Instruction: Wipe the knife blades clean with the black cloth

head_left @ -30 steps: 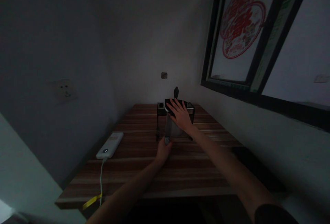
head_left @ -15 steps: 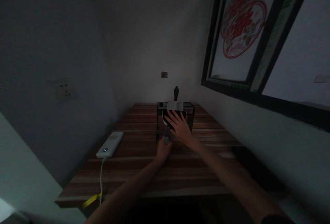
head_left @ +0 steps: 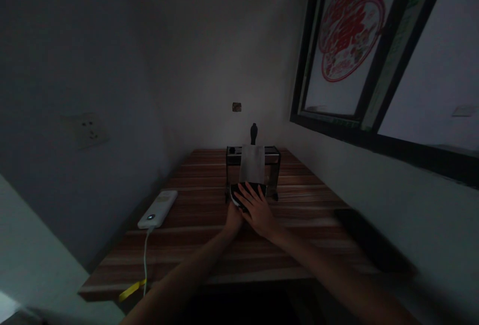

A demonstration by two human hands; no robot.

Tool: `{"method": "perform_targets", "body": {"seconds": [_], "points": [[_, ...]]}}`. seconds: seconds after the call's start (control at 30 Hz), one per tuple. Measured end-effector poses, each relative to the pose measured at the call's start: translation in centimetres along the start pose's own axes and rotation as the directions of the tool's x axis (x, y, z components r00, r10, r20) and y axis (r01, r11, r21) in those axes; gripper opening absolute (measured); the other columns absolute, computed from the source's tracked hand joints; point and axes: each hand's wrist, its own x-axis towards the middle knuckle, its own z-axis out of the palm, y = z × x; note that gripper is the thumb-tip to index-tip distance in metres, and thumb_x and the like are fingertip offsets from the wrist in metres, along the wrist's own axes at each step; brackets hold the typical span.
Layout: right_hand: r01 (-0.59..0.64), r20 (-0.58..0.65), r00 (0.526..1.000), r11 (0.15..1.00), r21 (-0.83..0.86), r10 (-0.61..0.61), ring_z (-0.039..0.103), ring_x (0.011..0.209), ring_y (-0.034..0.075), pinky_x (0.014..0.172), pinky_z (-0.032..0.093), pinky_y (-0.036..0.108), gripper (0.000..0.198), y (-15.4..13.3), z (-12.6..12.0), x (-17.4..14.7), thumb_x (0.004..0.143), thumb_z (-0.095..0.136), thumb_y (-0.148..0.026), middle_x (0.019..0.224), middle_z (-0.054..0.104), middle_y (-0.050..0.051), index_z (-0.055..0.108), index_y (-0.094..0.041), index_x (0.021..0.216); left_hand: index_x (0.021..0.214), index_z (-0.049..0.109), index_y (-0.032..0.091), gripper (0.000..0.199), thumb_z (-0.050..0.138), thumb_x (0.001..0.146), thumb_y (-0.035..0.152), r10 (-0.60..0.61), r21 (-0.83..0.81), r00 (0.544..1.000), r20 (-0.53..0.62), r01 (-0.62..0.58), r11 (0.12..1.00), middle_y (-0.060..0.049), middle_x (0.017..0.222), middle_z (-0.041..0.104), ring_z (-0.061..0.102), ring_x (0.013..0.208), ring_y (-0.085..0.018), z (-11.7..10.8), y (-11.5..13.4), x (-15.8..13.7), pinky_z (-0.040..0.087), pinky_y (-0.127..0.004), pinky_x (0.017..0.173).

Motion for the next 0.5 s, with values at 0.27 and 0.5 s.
{"method": "perform_targets", "body": {"seconds": [0.27, 0.5], "points": [[0.013, -0.018, 1.000, 1.000, 0.024, -0.012, 0.009, 0.134, 0.020, 0.106, 0.015, 0.052, 0.050, -0.1, 0.0, -0.2, 0.087, 0.039, -0.030, 0.145, 0.021, 0.001, 0.026, -0.027, 0.136, 0.102, 0.058, 0.012, 0.034, 0.054, 0.068, 0.014, -0.012, -0.015, 1.000, -0.026, 0.012, 1.000, -0.013, 0.111, 0.061, 0.055, 0.106, -0.024, 0.1, 0.2, -0.1, 0.041, -0.035, 0.093], [0.030, -0.047, 0.998, 0.999, -0.034, -0.031, 0.008, 0.135, 0.020, 0.107, 0.012, 0.050, 0.053, 1.3, -0.4, 1.5, 0.087, 0.040, -0.030, 0.145, 0.018, 0.000, 0.022, -0.027, 0.137, 0.100, 0.058, 0.010, 0.032, 0.054, 0.070, 0.021, -0.042, -0.011, 0.998, 0.050, 0.043, 0.999, -0.013, 0.100, 0.065, 0.059, 0.093, -0.022, 0.5, -0.2, 0.1, 0.047, -0.033, 0.080]]}}
